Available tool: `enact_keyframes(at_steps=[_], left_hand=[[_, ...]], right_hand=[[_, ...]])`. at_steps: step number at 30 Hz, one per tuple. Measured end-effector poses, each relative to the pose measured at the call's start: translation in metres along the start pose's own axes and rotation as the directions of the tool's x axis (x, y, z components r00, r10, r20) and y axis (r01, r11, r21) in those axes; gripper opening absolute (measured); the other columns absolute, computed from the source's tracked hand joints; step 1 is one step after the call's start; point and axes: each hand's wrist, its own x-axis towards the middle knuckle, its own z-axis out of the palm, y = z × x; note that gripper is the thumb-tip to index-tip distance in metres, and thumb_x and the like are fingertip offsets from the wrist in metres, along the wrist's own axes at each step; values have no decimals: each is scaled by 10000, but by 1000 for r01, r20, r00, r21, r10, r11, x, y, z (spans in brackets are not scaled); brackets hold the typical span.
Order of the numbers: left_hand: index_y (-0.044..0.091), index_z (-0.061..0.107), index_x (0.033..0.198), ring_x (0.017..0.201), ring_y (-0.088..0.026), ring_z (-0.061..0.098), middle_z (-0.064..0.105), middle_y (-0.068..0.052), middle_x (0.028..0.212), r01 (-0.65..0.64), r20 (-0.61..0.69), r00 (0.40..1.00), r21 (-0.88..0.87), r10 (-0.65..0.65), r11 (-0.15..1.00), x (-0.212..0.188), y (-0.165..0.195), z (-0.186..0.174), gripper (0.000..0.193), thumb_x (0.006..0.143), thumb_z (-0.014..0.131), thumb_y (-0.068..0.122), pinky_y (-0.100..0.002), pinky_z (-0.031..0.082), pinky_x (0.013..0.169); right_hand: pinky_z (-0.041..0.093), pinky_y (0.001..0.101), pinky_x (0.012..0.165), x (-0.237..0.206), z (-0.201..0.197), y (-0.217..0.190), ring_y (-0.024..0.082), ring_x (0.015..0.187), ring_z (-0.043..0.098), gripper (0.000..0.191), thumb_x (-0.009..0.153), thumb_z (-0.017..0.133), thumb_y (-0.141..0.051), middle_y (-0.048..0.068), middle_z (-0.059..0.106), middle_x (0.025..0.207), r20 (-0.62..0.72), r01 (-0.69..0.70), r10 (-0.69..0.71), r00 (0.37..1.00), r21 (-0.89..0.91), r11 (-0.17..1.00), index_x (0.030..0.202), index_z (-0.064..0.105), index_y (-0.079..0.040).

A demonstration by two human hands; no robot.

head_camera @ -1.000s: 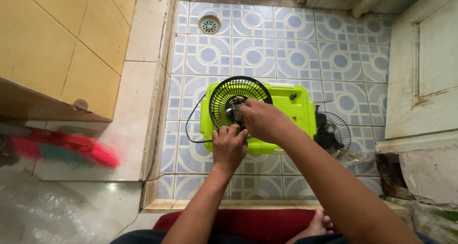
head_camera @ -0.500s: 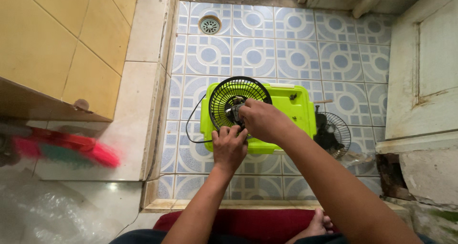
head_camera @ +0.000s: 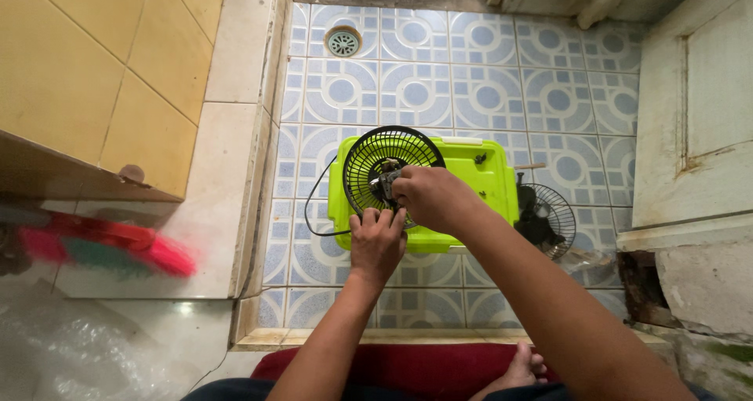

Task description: The person sits on the floor and disassembles a small electric fan resting on a green plastic box. They use a screwdriver to loosen the blade cap and work the front grille and blade assembly off the motor housing by hand.

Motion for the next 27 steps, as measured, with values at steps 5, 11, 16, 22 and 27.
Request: enact_keyframes(at_steps=[5, 11, 16, 22, 27], left_hand=[[179, 713, 1160, 935, -263, 580, 624, -13, 923, -11, -19, 1000, -21, 10, 1000, 0, -2, 1, 388, 775, 742, 217, -480, 436, 787], [181, 716, 1189, 939, -256, 583, 627, -2, 934, 2, -30, 1000, -117, -6, 993, 0, -5, 1, 437, 753, 742, 208, -480, 448, 783], [184, 707, 1166, 929, -260, 579, 619, -9, 925, 8, -2, 1000, -94, -9, 996, 2, -3, 1, 425, 744, 750, 225, -489, 452, 777], [171, 684, 1155, 924, -250, 577, 609, 0, 924, -12, 13, 1000, -64, 13, 998, 2, -3, 2, 414, 752, 751, 235, -500, 454, 780], [174, 677, 1177, 933, -240, 574, 607, 9, 931, -19, -5, 1000, -88, 19, 996, 1, -6, 2, 428, 758, 749, 228, -491, 454, 790]], right_hand=[[545, 474, 707, 1, 0, -2, 349, 800, 680, 41, 801, 709, -112, 113, 673, 865, -1, 6, -6, 1000, 0, 1000, 785, 709, -74], [549, 475, 714, 2, 1, 0, 355, 808, 682, 27, 797, 703, -104, 113, 677, 881, -1, -30, 30, 1000, -1, 1000, 800, 709, -78], [546, 480, 717, 1, 2, -1, 359, 818, 683, 58, 787, 719, -123, 117, 675, 889, -6, -21, 21, 1000, 0, 1000, 819, 709, -76], [551, 474, 728, 1, 3, -1, 355, 834, 687, 65, 785, 725, -131, 115, 673, 900, 9, -37, 38, 999, -11, 999, 825, 714, -82], [552, 473, 727, 2, 3, 0, 351, 837, 688, 87, 759, 731, -120, 111, 676, 911, 11, -37, 37, 999, -1, 999, 834, 715, -81]])
